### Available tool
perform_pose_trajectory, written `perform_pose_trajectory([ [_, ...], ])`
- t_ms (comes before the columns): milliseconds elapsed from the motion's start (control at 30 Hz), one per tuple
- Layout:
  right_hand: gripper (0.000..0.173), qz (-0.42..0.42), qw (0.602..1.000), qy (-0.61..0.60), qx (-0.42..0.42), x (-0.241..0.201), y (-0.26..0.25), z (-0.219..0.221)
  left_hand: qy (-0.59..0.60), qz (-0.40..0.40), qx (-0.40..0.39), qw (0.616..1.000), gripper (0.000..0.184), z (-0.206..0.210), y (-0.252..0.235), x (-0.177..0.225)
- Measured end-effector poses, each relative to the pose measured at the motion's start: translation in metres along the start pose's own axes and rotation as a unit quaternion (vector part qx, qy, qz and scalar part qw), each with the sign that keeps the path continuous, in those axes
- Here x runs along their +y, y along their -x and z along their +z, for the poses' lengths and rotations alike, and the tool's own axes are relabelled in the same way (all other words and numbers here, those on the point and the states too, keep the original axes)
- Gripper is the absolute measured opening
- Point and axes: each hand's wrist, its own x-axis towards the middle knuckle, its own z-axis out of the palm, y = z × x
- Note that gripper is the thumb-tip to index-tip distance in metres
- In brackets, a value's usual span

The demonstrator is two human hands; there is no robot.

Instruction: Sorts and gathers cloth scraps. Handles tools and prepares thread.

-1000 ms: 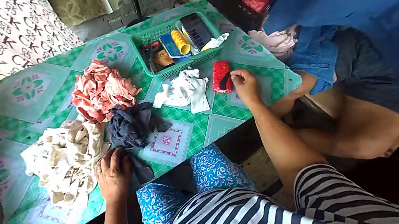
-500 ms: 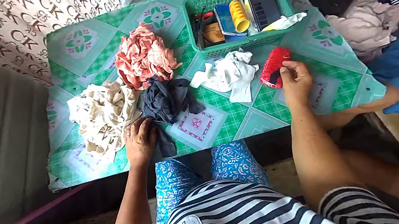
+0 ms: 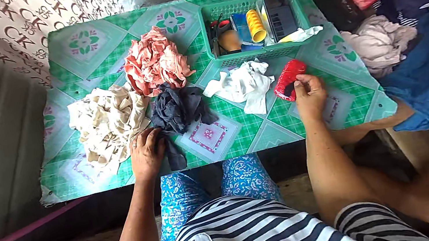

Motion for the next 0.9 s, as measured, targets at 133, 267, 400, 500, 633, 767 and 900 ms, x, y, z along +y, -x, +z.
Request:
perform_pose_trajectory([
  [133, 0.029, 0.002, 1.000, 0.009, 0.000, 0.0051, -0.0015, 0.0009, 0.002, -0.005, -0.001, 1.000, 0.033, -0.0009, 0.0003, -0.0003],
  [267, 0.028, 0.004, 1.000, 0.008, 0.003, 0.0053, -0.0024, 0.0021, 0.010, -0.012, -0.008, 1.000, 0.033, -0.0015, 0.0009, -0.0007],
  [400, 0.028, 0.001, 1.000, 0.013, 0.006, 0.0035, -0.0023, 0.0020, 0.009, -0.016, -0.003, 1.000, 0.032, -0.0023, 0.0009, 0.0012],
  [500, 0.029, -0.006, 1.000, 0.004, -0.004, 0.0026, -0.0017, 0.0013, 0.014, -0.020, -0.006, 1.000, 0.031, -0.0032, 0.0008, 0.0015],
  [633, 0.027, -0.017, 1.000, 0.002, 0.001, 0.0073, -0.0025, 0.0020, 0.015, -0.014, -0.005, 1.000, 0.031, -0.0021, 0.0008, 0.0007],
  [767, 0.026, -0.018, 1.000, -0.001, 0.000, 0.0078, -0.0029, 0.0023, 0.009, -0.009, -0.001, 1.000, 0.032, -0.0020, 0.0010, 0.0007],
  [900, 0.025, -0.025, 1.000, 0.004, 0.003, 0.0080, -0.0023, 0.0018, 0.009, -0.011, -0.003, 1.000, 0.031, -0.0025, 0.0006, 0.0017],
])
